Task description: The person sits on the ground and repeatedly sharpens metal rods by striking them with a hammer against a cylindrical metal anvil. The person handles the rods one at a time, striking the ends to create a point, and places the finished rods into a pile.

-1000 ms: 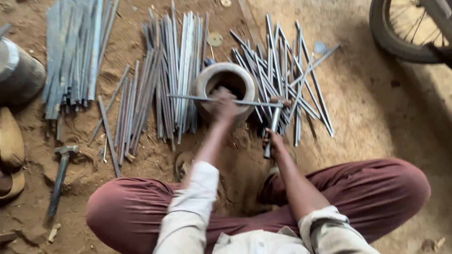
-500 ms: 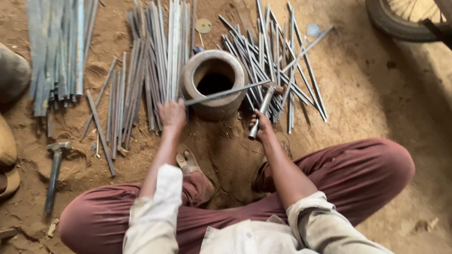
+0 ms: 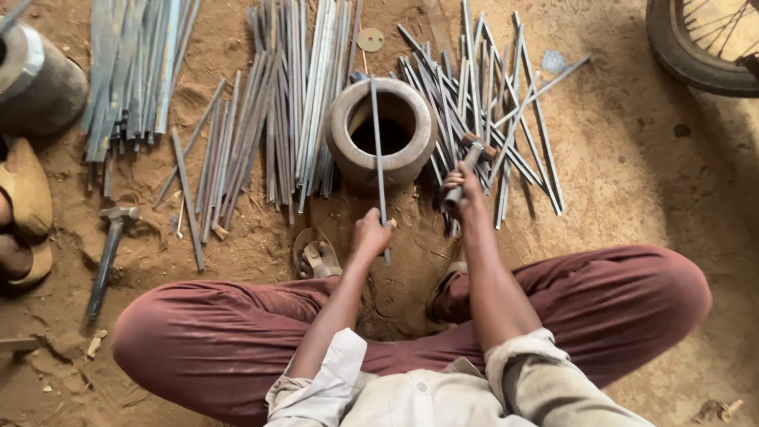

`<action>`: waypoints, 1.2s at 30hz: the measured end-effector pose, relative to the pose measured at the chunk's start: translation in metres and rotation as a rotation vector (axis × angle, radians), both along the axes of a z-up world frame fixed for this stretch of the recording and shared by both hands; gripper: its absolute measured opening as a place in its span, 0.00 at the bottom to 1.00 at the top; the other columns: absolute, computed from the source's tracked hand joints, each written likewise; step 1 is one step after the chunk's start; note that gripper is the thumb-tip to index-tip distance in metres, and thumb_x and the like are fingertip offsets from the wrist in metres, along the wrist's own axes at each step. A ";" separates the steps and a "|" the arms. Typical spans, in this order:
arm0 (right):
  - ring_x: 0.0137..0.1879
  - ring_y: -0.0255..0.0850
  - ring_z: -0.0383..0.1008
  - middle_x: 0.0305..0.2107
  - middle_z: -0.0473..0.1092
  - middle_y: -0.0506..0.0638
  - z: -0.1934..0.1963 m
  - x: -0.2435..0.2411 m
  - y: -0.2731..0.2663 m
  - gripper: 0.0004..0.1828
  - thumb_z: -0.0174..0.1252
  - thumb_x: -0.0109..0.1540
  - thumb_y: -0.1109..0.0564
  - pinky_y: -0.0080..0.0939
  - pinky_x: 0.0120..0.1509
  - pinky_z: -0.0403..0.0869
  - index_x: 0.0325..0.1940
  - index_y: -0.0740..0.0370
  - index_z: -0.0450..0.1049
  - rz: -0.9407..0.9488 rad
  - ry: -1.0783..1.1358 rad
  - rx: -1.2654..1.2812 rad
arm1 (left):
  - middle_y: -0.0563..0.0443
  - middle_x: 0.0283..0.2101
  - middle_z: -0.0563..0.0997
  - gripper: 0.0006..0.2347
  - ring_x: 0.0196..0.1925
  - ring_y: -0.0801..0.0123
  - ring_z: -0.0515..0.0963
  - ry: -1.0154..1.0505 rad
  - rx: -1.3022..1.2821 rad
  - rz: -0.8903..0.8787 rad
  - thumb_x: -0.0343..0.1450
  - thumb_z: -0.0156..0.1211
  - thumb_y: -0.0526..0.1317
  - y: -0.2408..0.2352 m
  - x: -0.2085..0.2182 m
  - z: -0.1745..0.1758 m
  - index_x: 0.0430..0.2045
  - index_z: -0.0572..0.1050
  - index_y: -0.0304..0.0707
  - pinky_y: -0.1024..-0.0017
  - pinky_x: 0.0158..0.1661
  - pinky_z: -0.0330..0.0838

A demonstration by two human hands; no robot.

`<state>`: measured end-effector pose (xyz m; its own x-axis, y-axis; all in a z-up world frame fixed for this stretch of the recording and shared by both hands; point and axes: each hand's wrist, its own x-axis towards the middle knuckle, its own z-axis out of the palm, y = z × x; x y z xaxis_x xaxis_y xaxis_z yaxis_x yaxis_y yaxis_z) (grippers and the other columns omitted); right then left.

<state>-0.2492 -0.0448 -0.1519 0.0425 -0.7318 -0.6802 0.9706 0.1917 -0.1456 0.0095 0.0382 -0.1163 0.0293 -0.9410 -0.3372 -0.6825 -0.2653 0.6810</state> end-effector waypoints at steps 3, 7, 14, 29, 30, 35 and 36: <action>0.17 0.27 0.60 0.18 0.63 0.41 0.065 0.006 0.011 0.13 0.56 0.72 0.52 0.26 0.15 0.63 0.36 0.57 0.66 0.062 0.261 -0.108 | 0.33 0.38 0.83 0.14 0.40 0.42 0.83 0.041 0.083 0.038 0.70 0.66 0.46 0.007 -0.003 0.009 0.37 0.73 0.35 0.50 0.41 0.77; 0.19 0.29 0.63 0.19 0.65 0.42 0.154 0.022 0.014 0.10 0.56 0.70 0.50 0.29 0.18 0.66 0.45 0.56 0.65 0.197 1.050 -0.210 | 0.36 0.35 0.84 0.12 0.35 0.50 0.87 0.108 0.251 0.034 0.71 0.62 0.47 0.018 -0.006 0.017 0.37 0.73 0.37 0.55 0.39 0.80; 0.25 0.34 0.65 0.25 0.66 0.45 0.189 0.057 -0.050 0.18 0.48 0.78 0.45 0.35 0.26 0.69 0.59 0.62 0.62 -0.030 1.401 -0.888 | 0.39 0.34 0.84 0.13 0.32 0.54 0.88 0.206 0.261 0.051 0.70 0.63 0.47 0.021 -0.012 0.022 0.40 0.74 0.37 0.56 0.36 0.81; 0.26 0.33 0.69 0.25 0.69 0.45 0.186 0.091 -0.027 0.19 0.50 0.72 0.44 0.38 0.28 0.73 0.48 0.64 0.70 0.466 1.467 -0.350 | 0.36 0.38 0.84 0.14 0.42 0.46 0.83 0.127 0.052 0.017 0.68 0.69 0.47 0.016 -0.018 0.017 0.39 0.79 0.37 0.51 0.44 0.76; 0.25 0.32 0.68 0.23 0.68 0.44 0.193 0.089 -0.026 0.18 0.49 0.72 0.44 0.37 0.26 0.72 0.48 0.63 0.70 0.392 1.510 -0.430 | 0.38 0.37 0.84 0.14 0.40 0.49 0.84 0.144 0.110 0.023 0.67 0.69 0.47 0.020 -0.019 0.022 0.39 0.78 0.37 0.52 0.44 0.77; 0.23 0.32 0.67 0.22 0.66 0.45 0.214 0.074 -0.052 0.16 0.48 0.75 0.46 0.34 0.24 0.68 0.52 0.62 0.62 0.001 1.513 -0.937 | 0.35 0.39 0.80 0.17 0.41 0.49 0.81 0.077 0.213 0.008 0.67 0.71 0.47 0.020 -0.028 0.046 0.43 0.75 0.37 0.51 0.41 0.77; 0.24 0.31 0.67 0.22 0.66 0.45 0.209 0.074 -0.055 0.16 0.49 0.76 0.46 0.34 0.24 0.68 0.52 0.62 0.61 -0.023 1.547 -0.947 | 0.36 0.38 0.81 0.16 0.40 0.49 0.83 0.075 0.266 -0.010 0.69 0.68 0.48 0.023 -0.026 0.045 0.43 0.75 0.37 0.51 0.41 0.78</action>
<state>-0.1749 -0.1003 0.0567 -0.1688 -0.8438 0.5094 -0.1304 -0.4932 -0.8601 -0.0163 0.0612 -0.0718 -0.0139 -0.8191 -0.5735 -0.6367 -0.4350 0.6367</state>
